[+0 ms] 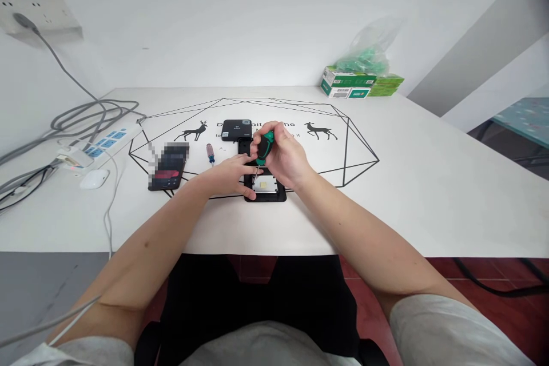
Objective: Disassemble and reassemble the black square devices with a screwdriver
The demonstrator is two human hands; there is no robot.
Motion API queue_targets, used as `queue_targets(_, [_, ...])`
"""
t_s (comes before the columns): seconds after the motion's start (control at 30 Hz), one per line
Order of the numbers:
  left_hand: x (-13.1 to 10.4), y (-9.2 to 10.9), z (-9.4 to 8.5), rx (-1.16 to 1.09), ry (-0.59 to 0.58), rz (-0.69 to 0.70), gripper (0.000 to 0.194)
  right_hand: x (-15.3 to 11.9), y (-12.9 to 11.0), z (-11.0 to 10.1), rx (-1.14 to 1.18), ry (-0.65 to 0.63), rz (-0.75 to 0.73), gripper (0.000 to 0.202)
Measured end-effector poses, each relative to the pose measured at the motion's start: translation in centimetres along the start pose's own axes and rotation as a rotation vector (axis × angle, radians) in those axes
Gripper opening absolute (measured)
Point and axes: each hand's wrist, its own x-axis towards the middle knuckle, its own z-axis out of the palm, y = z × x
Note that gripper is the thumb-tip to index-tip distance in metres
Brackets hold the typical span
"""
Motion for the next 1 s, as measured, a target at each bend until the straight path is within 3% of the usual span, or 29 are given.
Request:
queue_targets(0.3, [0.0,-0.1,0.1,0.024,-0.003,0.006,0.077,-0.1,-0.3,-0.3,0.039,0.004,-0.02,0.043])
queue_targets(0.57, [-0.1,-0.4,0.3,0.046,-0.001,0.01,0.078,-0.3,0.0,-0.2,-0.028,0.093,-0.042,0.043])
queue_targets(0.77, [-0.2,-0.8,0.5,0.04,-0.018,-0.031,0.083,0.0,0.2,-0.5,0.036,0.071,-0.055,0.041])
queue_targets(1.0, [-0.3,-0.3,0.2,0.048,-0.03,-0.042,0.083,0.1,0.8,-1.0,-0.176,0.142,-0.105,0.05])
